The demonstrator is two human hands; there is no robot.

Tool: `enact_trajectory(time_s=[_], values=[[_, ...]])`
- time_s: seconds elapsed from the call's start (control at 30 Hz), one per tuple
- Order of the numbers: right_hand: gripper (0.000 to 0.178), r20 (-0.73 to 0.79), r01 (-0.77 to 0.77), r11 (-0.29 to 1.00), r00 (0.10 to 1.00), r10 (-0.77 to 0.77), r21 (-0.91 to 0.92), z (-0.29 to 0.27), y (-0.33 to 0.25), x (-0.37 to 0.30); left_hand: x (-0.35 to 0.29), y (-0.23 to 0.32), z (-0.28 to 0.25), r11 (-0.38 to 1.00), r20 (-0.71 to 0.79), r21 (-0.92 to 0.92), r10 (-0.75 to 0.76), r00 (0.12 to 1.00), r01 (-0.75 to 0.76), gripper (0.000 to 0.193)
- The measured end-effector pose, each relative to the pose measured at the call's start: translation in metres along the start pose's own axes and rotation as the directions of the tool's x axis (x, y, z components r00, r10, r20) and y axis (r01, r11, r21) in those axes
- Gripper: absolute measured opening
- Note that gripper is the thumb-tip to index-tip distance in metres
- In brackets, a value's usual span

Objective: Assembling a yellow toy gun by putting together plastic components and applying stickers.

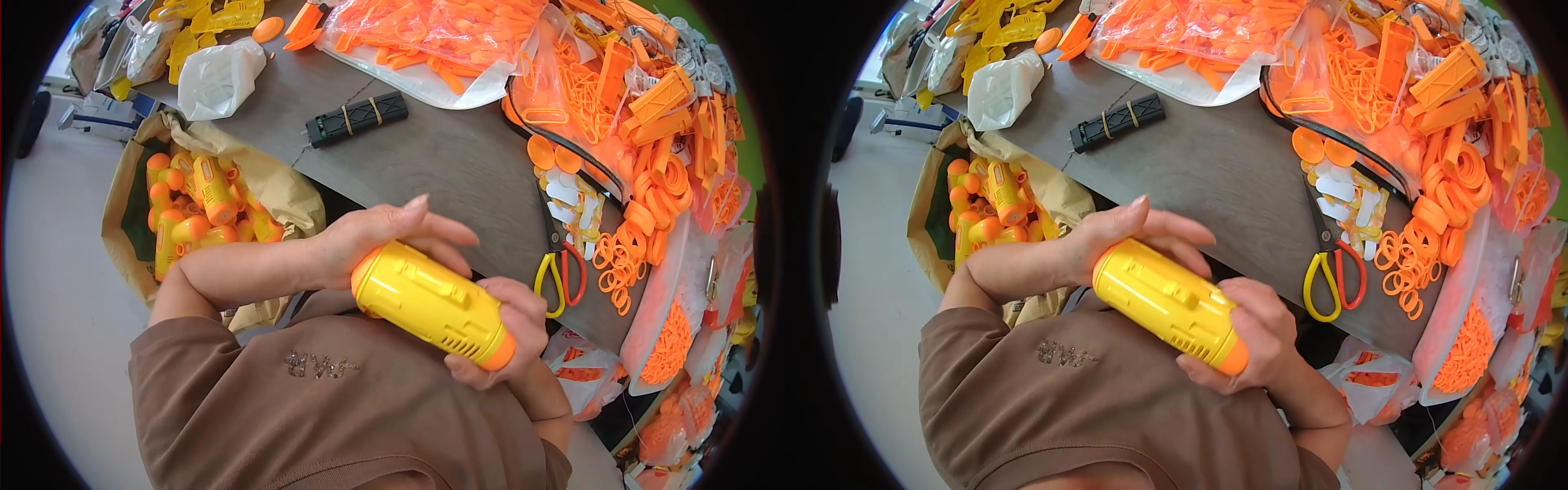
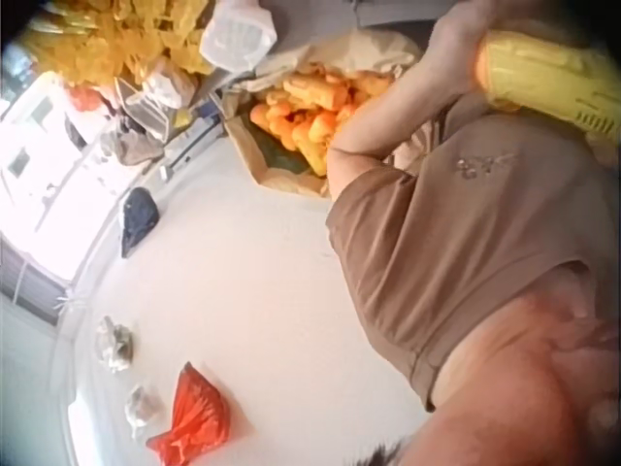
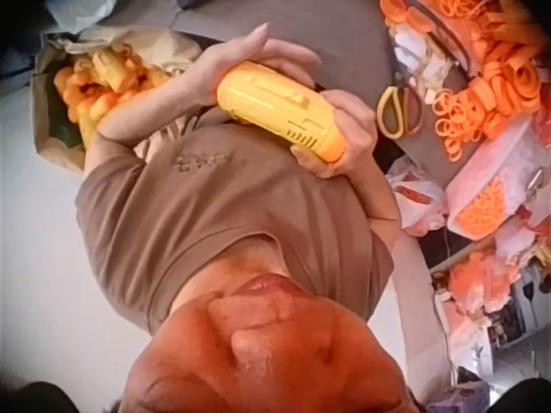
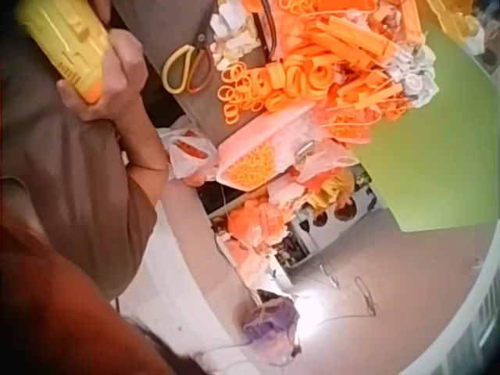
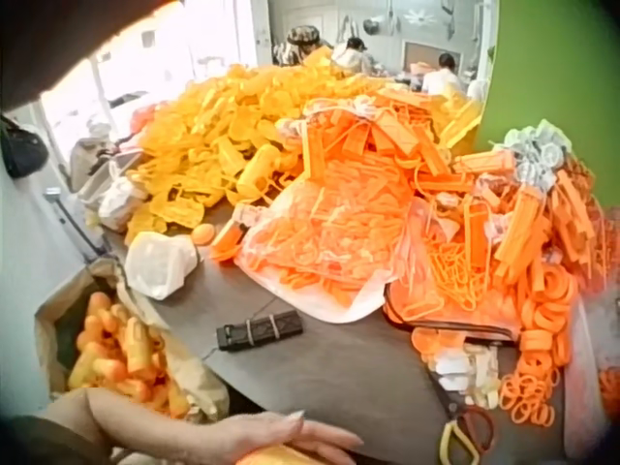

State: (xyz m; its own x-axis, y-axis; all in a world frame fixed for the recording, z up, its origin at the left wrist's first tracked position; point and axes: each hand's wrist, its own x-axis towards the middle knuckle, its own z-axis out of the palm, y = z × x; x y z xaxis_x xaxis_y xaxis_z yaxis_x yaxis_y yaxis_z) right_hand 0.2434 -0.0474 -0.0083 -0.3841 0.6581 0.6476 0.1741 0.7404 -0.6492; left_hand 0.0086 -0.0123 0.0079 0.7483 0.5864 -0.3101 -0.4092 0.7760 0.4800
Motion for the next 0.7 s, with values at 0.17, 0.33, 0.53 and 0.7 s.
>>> enact_trajectory(time_s=[0.17,0.33,0.53,0.7], values=[[0.047,0.108,0.196,0.979,0.974,-0.201,0.060,-0.011,-0.019,0.018,-0.005,0.000,0.015,0.988,0.112,0.151,0.007,0.994,-0.024,0.063],[0.053,0.158,0.278,0.959,0.950,-0.268,-0.046,-0.006,-0.024,0.015,-0.007,0.017,0.024,0.916,0.132,0.388,0.056,0.990,-0.104,0.068],[0.048,-0.141,-0.026,0.999,0.990,0.020,-0.041,-0.007,0.014,0.039,0.034,0.044,0.010,0.966,-0.066,0.216,0.161,0.985,-0.143,0.065],[0.043,-0.305,-0.403,0.904,0.851,0.427,0.142,0.005,0.051,0.036,0.072,0.101,-0.027,-0.260,0.244,0.960,0.600,0.762,-0.102,0.020]])
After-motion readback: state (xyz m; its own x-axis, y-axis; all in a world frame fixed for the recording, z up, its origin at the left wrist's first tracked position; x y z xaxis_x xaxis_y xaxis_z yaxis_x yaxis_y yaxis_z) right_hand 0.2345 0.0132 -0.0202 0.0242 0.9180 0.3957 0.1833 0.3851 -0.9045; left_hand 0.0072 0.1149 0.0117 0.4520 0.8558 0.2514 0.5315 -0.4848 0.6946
